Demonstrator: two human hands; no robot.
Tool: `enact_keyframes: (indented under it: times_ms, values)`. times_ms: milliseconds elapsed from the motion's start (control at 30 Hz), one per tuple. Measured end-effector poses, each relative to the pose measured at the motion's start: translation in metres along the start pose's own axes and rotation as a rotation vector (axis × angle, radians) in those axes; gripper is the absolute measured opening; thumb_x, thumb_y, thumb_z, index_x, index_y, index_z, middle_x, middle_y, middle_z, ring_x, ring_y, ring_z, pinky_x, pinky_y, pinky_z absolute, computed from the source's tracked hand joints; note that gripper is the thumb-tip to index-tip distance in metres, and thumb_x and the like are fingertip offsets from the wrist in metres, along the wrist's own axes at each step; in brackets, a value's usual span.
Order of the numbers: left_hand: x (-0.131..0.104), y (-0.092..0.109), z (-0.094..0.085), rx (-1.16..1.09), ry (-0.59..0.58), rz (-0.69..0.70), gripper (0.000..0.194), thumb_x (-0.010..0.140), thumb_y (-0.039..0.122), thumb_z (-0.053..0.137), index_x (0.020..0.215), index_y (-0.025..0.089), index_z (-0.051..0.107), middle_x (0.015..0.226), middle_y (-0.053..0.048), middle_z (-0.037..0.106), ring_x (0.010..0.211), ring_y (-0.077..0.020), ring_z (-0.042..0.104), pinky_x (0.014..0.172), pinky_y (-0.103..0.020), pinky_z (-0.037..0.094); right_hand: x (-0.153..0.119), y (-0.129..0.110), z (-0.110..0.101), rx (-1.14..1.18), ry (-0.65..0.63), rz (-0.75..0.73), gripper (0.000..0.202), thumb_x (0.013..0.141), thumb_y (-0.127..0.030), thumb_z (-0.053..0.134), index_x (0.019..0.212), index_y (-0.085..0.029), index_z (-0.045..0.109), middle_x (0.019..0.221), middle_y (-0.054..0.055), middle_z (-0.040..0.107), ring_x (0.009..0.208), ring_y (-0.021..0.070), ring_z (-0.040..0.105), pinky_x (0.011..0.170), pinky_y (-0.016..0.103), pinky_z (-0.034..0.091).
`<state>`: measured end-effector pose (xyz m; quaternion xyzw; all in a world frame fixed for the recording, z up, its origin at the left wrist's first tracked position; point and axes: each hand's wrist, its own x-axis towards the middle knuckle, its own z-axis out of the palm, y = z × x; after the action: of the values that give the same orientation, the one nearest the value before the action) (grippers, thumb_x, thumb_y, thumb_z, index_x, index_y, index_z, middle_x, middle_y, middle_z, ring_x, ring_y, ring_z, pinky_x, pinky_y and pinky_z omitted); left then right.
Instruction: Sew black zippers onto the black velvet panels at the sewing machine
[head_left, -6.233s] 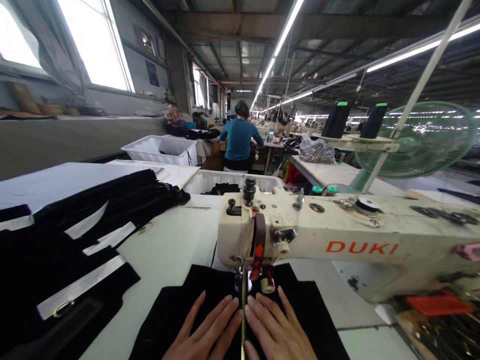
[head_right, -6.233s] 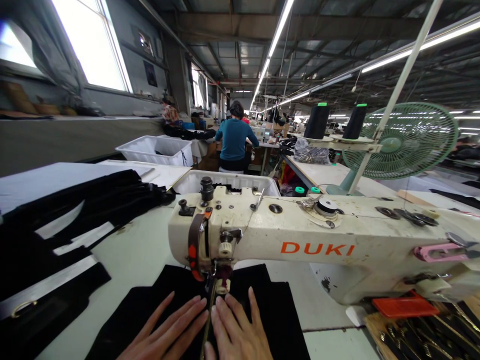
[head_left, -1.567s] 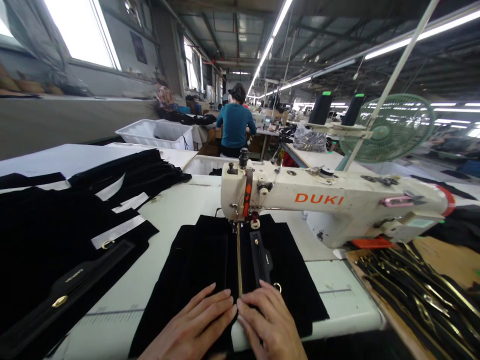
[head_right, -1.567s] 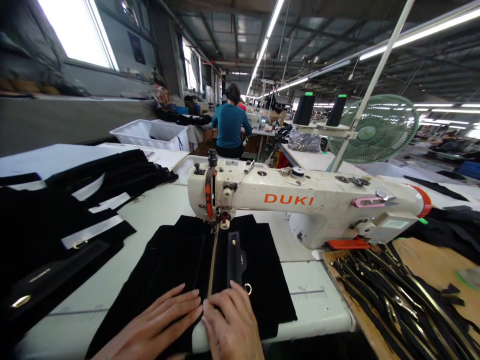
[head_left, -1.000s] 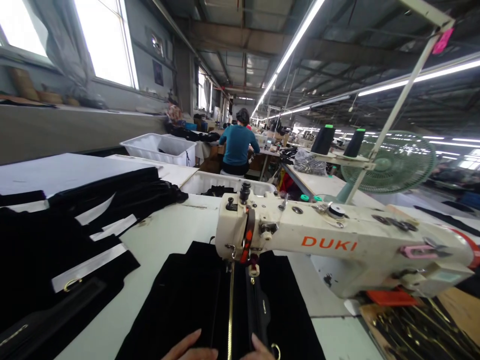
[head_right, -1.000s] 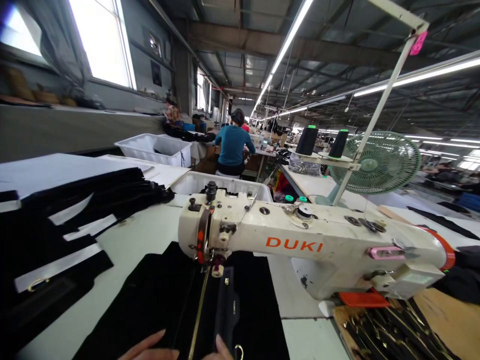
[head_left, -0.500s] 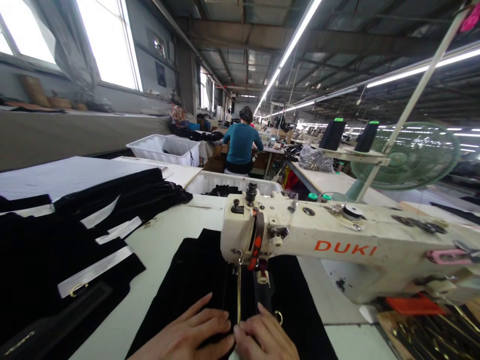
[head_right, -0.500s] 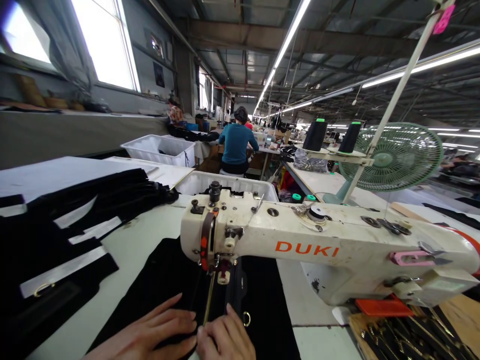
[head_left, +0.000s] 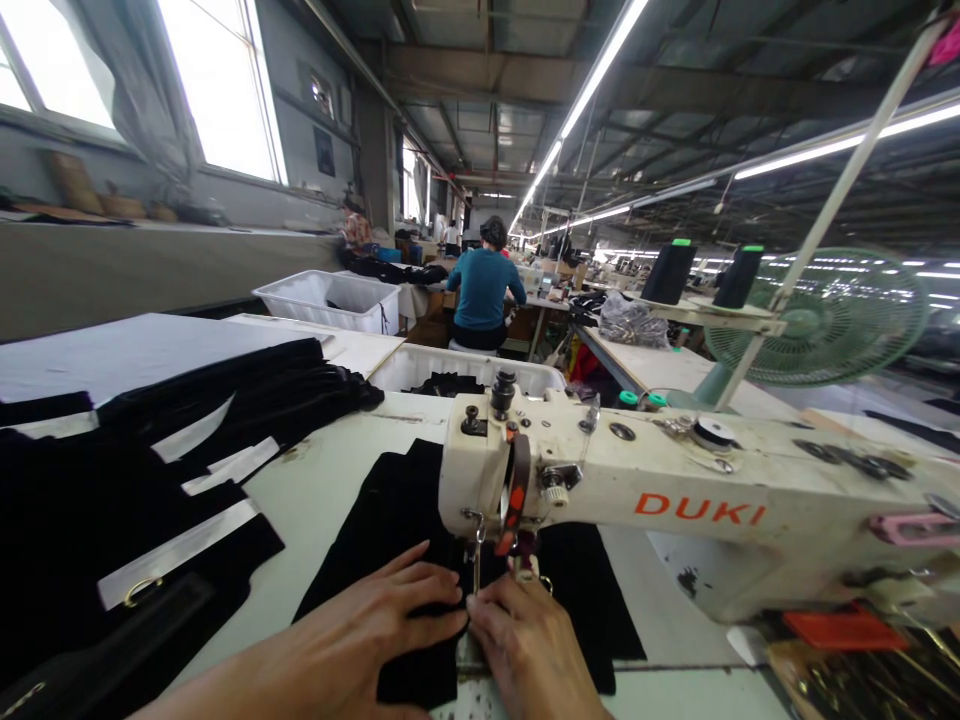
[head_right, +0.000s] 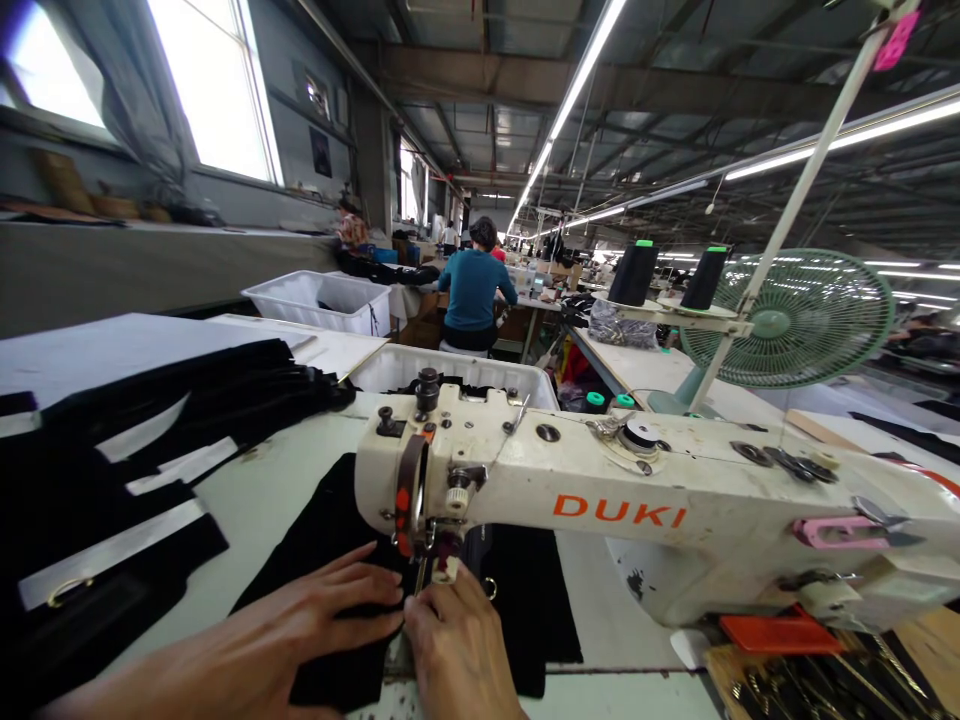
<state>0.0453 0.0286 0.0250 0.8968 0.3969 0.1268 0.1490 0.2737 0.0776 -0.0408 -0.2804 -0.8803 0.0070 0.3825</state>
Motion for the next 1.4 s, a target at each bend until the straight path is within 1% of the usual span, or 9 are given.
enact_keyframes:
  times_ms: [267,400,633,767,867,1000,1067,1200,1400]
  values:
    - [0.021,-0.015,0.002,0.117,-0.012,0.028,0.067,0.088,0.057,0.069,0.143,0.022,0.053,0.144,-0.015,0.056,0.133,-0.0349,0.051,0.113,-0.057,0.033,0.006,0.011,0.001,-0.011,-0.056,0.164,0.030,0.077,-0.003,0.072,0.095,-0.026,0.068,0.095,0.001,0.070,0.088,0.0235,0.065,0.079,0.034,0.054]
    - [0.022,-0.023,0.008,0.109,0.006,0.053,0.067,0.090,0.057,0.068,0.145,0.023,0.052,0.144,-0.013,0.056,0.134,-0.0338,0.050,0.116,-0.056,0.030,0.006,0.009,-0.004,-0.079,-0.101,0.299,0.030,0.074,-0.005,0.073,0.096,-0.025,0.067,0.100,0.004,0.068,0.093,0.0265,0.063,0.083,0.040,0.054]
    - [0.020,-0.032,0.017,0.041,0.002,0.077,0.066,0.091,0.054,0.067,0.148,0.029,0.046,0.147,-0.010,0.053,0.138,-0.0320,0.046,0.119,-0.056,0.025,0.014,0.012,0.011,-0.274,-0.158,0.323,0.036,0.078,-0.012,0.071,0.114,-0.015,0.067,0.111,0.017,0.068,0.100,0.0343,0.063,0.085,0.046,0.052]
    - [0.020,-0.035,0.021,0.024,-0.001,0.072,0.064,0.092,0.054,0.067,0.148,0.032,0.046,0.147,-0.009,0.053,0.139,-0.0325,0.045,0.119,-0.059,0.024,0.025,0.022,0.026,-0.313,-0.201,0.341,0.014,0.088,-0.012,0.060,0.094,-0.015,0.072,0.090,0.015,0.072,0.092,0.0340,0.067,0.084,0.048,0.050]
    - [0.018,-0.035,0.022,0.027,0.012,0.064,0.063,0.093,0.052,0.067,0.149,0.032,0.045,0.148,-0.009,0.051,0.140,-0.0328,0.043,0.119,-0.059,0.024,0.028,0.027,0.017,-0.287,-0.230,0.311,0.012,0.088,-0.012,0.060,0.087,-0.017,0.071,0.082,0.010,0.072,0.082,0.0302,0.068,0.079,0.043,0.051]
    - [0.018,-0.028,0.019,0.058,0.030,0.096,0.060,0.096,0.044,0.065,0.150,0.031,0.043,0.149,-0.009,0.051,0.139,-0.0302,0.044,0.120,-0.058,0.023,0.018,0.024,-0.016,-0.225,-0.233,0.225,0.034,0.085,-0.015,0.069,0.118,-0.019,0.064,0.115,0.011,0.067,0.098,0.0273,0.065,0.082,0.038,0.053]
    - [0.019,-0.023,0.017,0.074,0.050,0.123,0.056,0.097,0.034,0.063,0.150,0.028,0.044,0.145,-0.008,0.056,0.136,-0.0283,0.048,0.120,-0.055,0.025,0.011,0.021,-0.027,-0.192,-0.231,0.144,0.038,0.088,-0.014,0.068,0.124,-0.022,0.061,0.120,0.009,0.065,0.103,0.0270,0.063,0.087,0.039,0.052]
    - [0.022,-0.016,0.014,0.098,0.067,0.165,0.048,0.099,0.018,0.055,0.146,0.023,0.049,0.136,-0.008,0.062,0.128,-0.0264,0.056,0.116,-0.045,0.038,0.002,0.017,-0.021,-0.079,-0.185,-0.030,0.025,0.094,-0.013,0.063,0.114,-0.027,0.065,0.110,0.002,0.070,0.101,0.0247,0.063,0.093,0.041,0.048]
    - [0.023,-0.018,0.011,0.095,0.077,0.149,0.045,0.101,0.019,0.052,0.145,0.028,0.051,0.138,-0.004,0.062,0.127,-0.0238,0.057,0.114,-0.038,0.041,0.000,0.016,-0.004,-0.038,-0.121,-0.042,0.024,0.096,-0.011,0.056,0.115,-0.021,0.066,0.104,0.003,0.072,0.096,0.0233,0.065,0.095,0.039,0.048]
